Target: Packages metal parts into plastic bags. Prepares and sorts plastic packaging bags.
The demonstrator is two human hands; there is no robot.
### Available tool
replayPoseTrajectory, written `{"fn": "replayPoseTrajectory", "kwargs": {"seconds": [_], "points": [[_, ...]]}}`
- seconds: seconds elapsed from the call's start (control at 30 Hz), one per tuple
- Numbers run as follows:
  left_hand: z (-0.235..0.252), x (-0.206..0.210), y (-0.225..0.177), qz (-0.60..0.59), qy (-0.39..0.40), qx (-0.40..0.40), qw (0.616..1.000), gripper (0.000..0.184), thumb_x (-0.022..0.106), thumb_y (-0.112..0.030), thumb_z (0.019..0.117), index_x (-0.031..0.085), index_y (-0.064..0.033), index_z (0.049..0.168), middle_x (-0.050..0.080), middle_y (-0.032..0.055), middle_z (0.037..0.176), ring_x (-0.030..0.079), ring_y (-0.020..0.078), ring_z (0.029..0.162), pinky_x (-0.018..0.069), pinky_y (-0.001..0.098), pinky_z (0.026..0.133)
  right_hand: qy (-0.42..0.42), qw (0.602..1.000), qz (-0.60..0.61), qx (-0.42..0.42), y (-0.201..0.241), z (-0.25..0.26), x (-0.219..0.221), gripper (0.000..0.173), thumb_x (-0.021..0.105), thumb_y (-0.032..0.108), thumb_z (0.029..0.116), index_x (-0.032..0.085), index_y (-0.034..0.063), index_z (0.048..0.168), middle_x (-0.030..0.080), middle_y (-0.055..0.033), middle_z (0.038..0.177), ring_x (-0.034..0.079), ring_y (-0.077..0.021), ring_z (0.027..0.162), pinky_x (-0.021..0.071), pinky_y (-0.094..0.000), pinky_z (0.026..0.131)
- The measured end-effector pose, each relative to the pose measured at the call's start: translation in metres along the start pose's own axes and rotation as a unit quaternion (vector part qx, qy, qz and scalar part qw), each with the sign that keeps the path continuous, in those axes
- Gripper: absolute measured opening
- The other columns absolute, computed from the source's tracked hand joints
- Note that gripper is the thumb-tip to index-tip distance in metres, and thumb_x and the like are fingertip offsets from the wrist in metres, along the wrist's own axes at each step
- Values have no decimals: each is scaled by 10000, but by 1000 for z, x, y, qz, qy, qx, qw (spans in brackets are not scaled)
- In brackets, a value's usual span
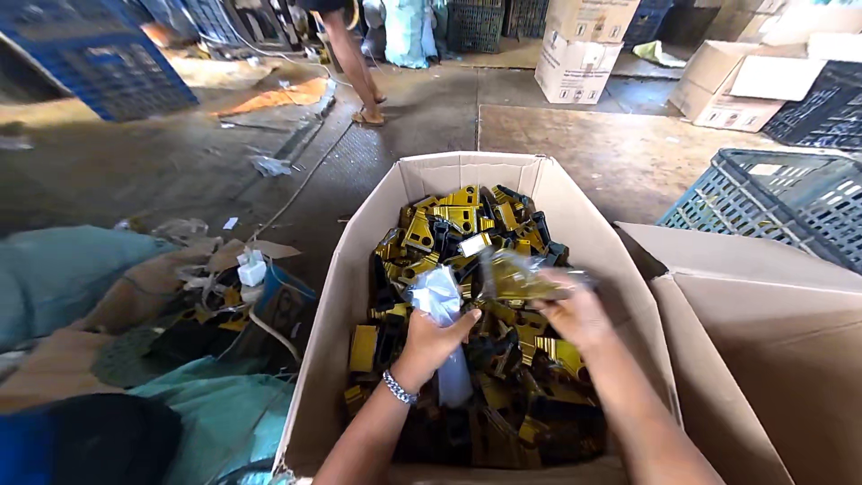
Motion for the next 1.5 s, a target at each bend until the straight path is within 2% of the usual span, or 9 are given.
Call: {"fn": "replayPoseTrajectory", "kwargs": {"seconds": [0.13, 0.23, 0.4, 0.63, 0.8, 0.93, 1.17, 1.3, 1.5], "points": [[-5, -3, 5, 16, 7, -62, 998, 203, 578, 2, 912, 551, 33, 1111, 712, 21, 788, 720, 123, 678, 638, 299, 693, 191, 965, 166, -70, 29, 10, -10, 681, 242, 673, 1023, 727, 199, 1078, 756, 31, 963, 676, -80, 722, 548, -244, 615], [-8, 13, 11, 125, 107, -6, 986, 196, 582, -34, 993, 645, 85, 1135, 748, 88, 996, 742, 119, 838, 628, 284, 817, 122, 967, -220, 47, -2, -3, 19, 703, 81, 501, 1095, 496, 60, 1452, 596, -91, 1417, 598, -221, 1247, 499, -453, 983], [-38, 29, 5, 306, 176, 156, 923, 302, 711, -59, 866, 673, 140, 1090, 717, 247, 1035, 701, 280, 1023, 530, 404, 953, 311, 732, -578, -185, -49, -59, 84, 549, 296, 341, 1091, 541, 27, 1469, 516, -157, 1527, 386, -331, 1483, 170, -653, 1209], [-28, 37, 1, 355, 99, 165, 915, 326, 700, -90, 853, 664, 146, 1075, 715, 267, 984, 719, 362, 956, 557, 499, 869, 241, 780, -513, -267, -53, -48, 81, 596, 220, 367, 1091, 606, 42, 1409, 527, -112, 1524, 398, -310, 1473, 251, -604, 1197], [-29, 40, 0, 269, 105, 252, 924, 270, 741, -61, 733, 708, 107, 942, 743, 198, 888, 744, 246, 855, 594, 383, 804, 15, 950, -310, -25, -37, 12, 27, 571, 205, 318, 1134, 367, -77, 1514, 367, -266, 1580, 368, -328, 1468, 297, -459, 1196], [-30, 38, 8, 321, 106, 222, 915, 304, 754, -109, 768, 697, 99, 982, 736, 212, 908, 739, 310, 880, 578, 466, 820, 143, 886, -399, -185, -53, -32, 71, 615, 234, 367, 1101, 628, -49, 1324, 645, -191, 1358, 599, -242, 1283, 401, -463, 1117], [-29, 19, 10, 180, 75, 66, 979, 297, 656, -2, 879, 609, 162, 1122, 689, 142, 1022, 640, 76, 1000, 495, 225, 929, 276, 792, -470, -275, -72, -64, 79, 539, 288, 313, 1090, 639, 12, 1366, 560, -148, 1483, 429, -354, 1444, 251, -597, 1203], [-25, 15, 6, 130, -6, 78, 988, 287, 662, 58, 852, 614, 174, 1110, 695, 123, 1006, 629, -12, 964, 500, 152, 909, 276, 843, -443, -130, -77, -25, 73, 542, 227, 234, 1078, 536, 9, 1461, 433, -146, 1587, 322, -282, 1515, 130, -602, 1235], [-20, -1, 1, 148, 37, 87, 984, 351, 703, 27, 845, 608, 175, 1149, 706, 135, 1045, 655, 11, 975, 521, 174, 912, 167, 916, -348, 109, -51, -18, 32, 515, 386, 348, 1112, 481, -34, 1444, 526, -192, 1456, 532, -249, 1317, 444, -433, 1089]]}}
Point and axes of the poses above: each hand's wrist, its own z-axis towards the middle knuckle, its own x-axis out of the palm, y = z × x, the point moved 5 cm from there along z, towards the middle knuckle
